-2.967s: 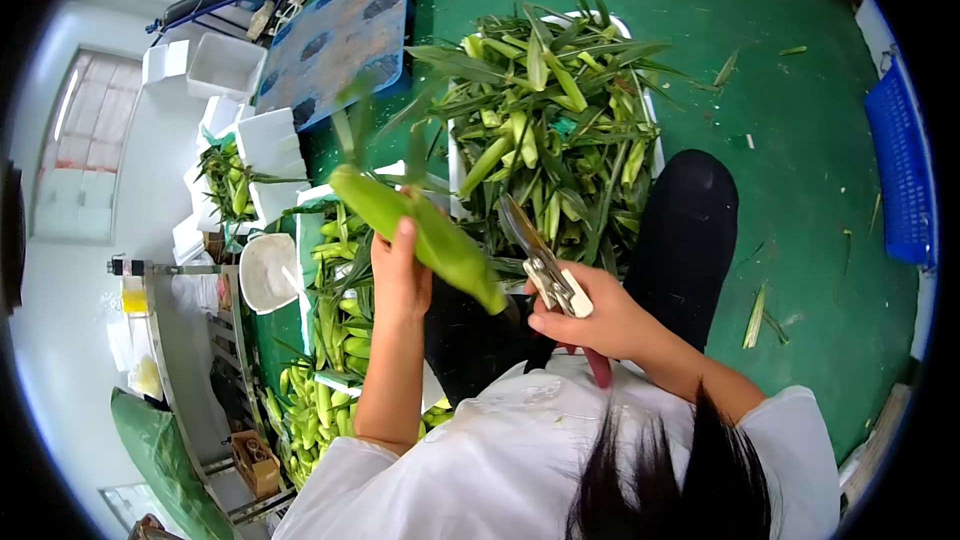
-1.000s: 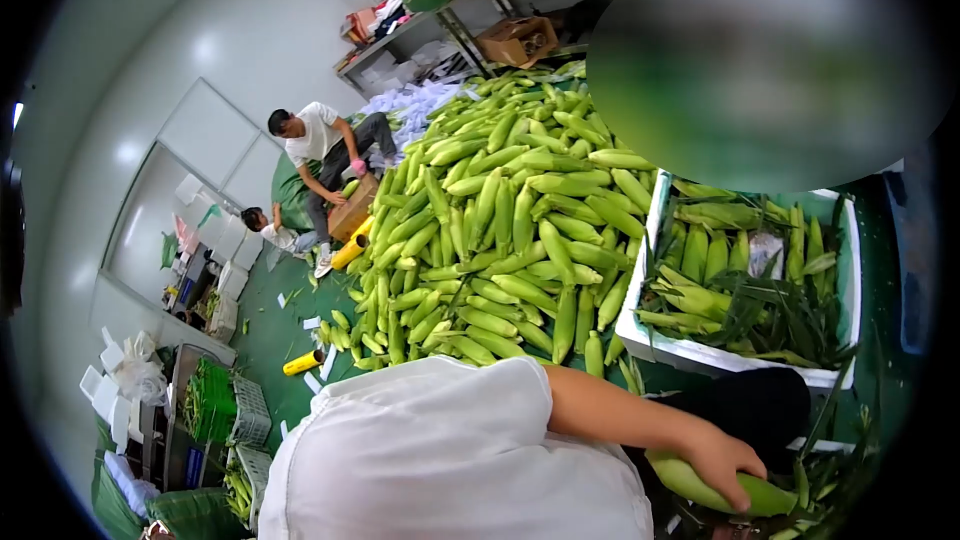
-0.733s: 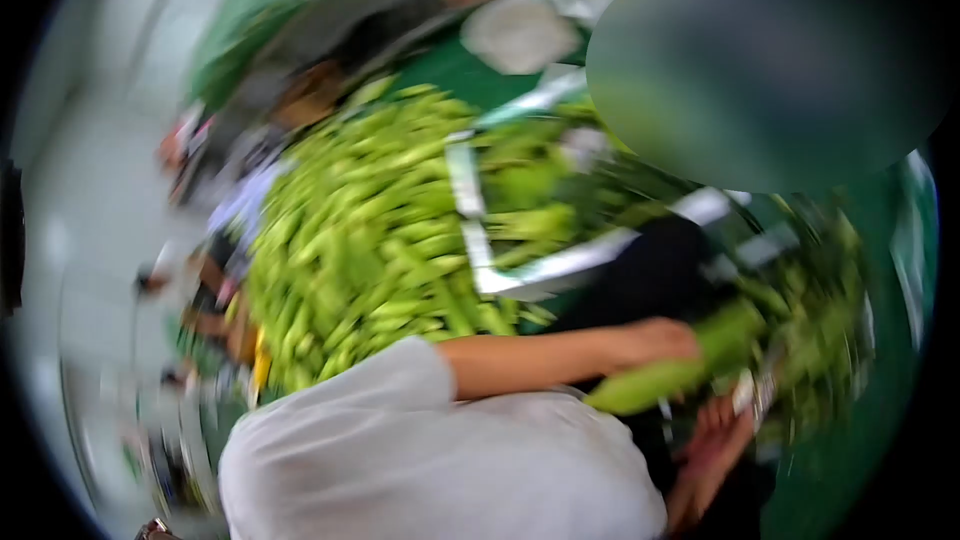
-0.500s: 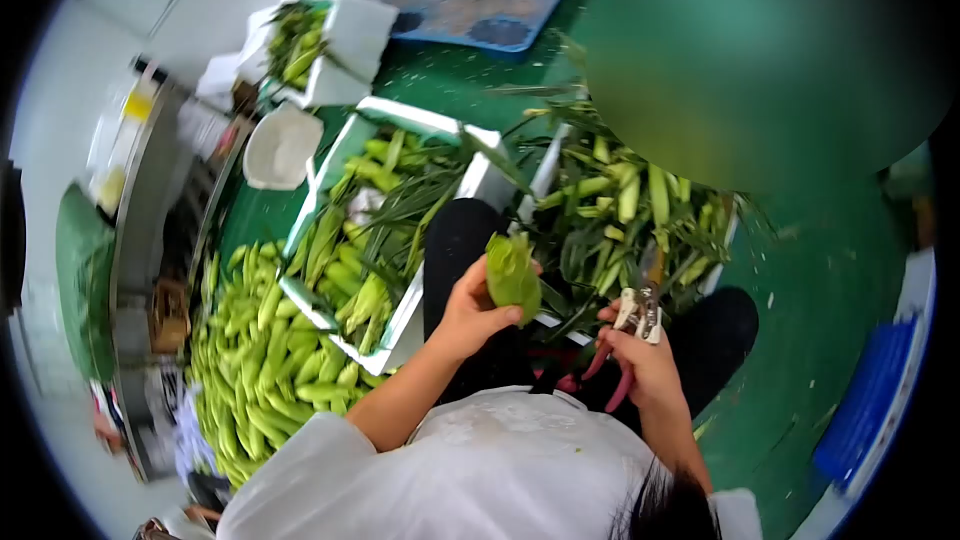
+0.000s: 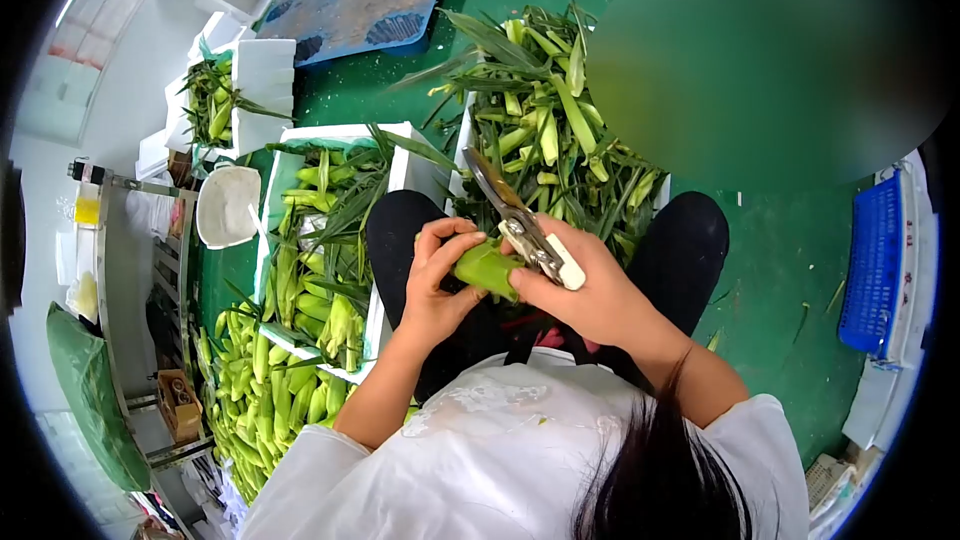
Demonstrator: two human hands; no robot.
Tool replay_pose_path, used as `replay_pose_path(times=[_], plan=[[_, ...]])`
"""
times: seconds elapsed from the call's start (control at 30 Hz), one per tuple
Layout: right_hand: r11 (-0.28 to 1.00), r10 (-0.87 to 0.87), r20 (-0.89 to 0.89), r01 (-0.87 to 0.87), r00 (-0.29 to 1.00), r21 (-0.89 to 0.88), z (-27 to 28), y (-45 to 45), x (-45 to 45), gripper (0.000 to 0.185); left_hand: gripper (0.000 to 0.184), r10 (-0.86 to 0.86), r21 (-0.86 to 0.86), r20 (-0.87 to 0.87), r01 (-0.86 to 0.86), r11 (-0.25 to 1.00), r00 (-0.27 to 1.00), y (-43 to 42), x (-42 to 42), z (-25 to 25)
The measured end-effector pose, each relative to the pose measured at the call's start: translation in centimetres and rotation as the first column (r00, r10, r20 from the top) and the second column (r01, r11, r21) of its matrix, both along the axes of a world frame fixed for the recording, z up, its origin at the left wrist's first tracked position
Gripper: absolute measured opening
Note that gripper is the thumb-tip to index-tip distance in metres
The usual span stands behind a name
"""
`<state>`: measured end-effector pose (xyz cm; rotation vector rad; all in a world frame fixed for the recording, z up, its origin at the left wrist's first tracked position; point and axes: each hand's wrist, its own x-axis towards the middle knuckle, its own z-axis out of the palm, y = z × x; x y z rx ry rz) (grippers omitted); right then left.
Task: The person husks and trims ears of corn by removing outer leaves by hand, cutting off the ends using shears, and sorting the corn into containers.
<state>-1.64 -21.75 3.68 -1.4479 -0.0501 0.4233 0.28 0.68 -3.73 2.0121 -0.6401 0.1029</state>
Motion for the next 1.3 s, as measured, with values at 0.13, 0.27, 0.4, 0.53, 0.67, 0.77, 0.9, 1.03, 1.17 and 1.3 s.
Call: replay_pose_path(times=[0.13, 0.27, 0.4, 0.53, 0.67, 0.77, 0.9, 1.03, 1.17, 1.3], plan=[[0.978, -0.084, -0.137, 0.108, 0.987, 0.178, -1.3, 0.4, -0.7, 0.024, 0.067, -0.076, -0.193, -0.196, 0.038, 0.981, 0.978, -0.5, -0.2, -0.3], [0.842, -0.165, -0.283, 0.285, 0.945, 0.458, -1.2, 2.1, -2.0, 0.028, 0.082, -0.491, -0.734, -0.607, -0.204, 0.648, 0.625, -1.9, -2.8, -4.0], [0.658, -0.124, -0.319, 0.318, 0.94, 0.682, -0.9, 2.0, -3.6, 0.029, 0.092, -0.72, -0.864, -0.498, -0.35, 0.363, 0.483, -4.1, -4.1, -2.6], [0.613, -0.105, -0.267, 0.274, 0.958, 0.741, -1.0, 1.7, -3.8, 0.028, 0.093, -0.778, -0.871, -0.474, -0.346, 0.348, 0.413, -3.7, -4.1, -2.9], [0.658, -0.157, -0.261, 0.298, 0.953, 0.692, -1.2, 2.0, -3.6, 0.028, 0.089, -0.788, -0.869, -0.461, -0.388, 0.307, 0.409, -3.6, -4.5, -3.1], [0.795, -0.197, -0.219, 0.286, 0.956, 0.535, -0.7, 2.1, -3.6, 0.029, 0.081, -0.449, -0.79, -0.519, -0.206, 0.578, 0.727, -2.9, -4.2, -1.5], [0.912, -0.154, -0.127, 0.191, 0.98, 0.364, -1.8, 2.8, -3.8, 0.029, 0.066, -0.023, -0.3, -0.195, -0.038, 0.953, 0.98, -0.6, -2.8, 2.0], [0.852, -0.191, -0.207, 0.267, 0.959, 0.45, -1.4, 5.3, -3.2, 0.03, 0.093, -0.179, -0.513, -0.315, -0.009, 0.858, 0.932, -0.6, -3.6, -1.2], [0.845, 0.031, -0.307, 0.139, 0.951, 0.517, -2.7, 7.8, -2.7, 0.029, 0.079, -0.184, -0.399, -0.394, 0.012, 0.917, 0.901, 4.4, -5.2, -3.8], [0.809, 0.197, -0.361, 0.057, 0.912, 0.585, -3.6, 11.9, -2.3, 0.028, 0.068, 0.485, -0.335, -0.469, -0.656, 0.676, 0.738, 16.5, -12.9, -1.7]])
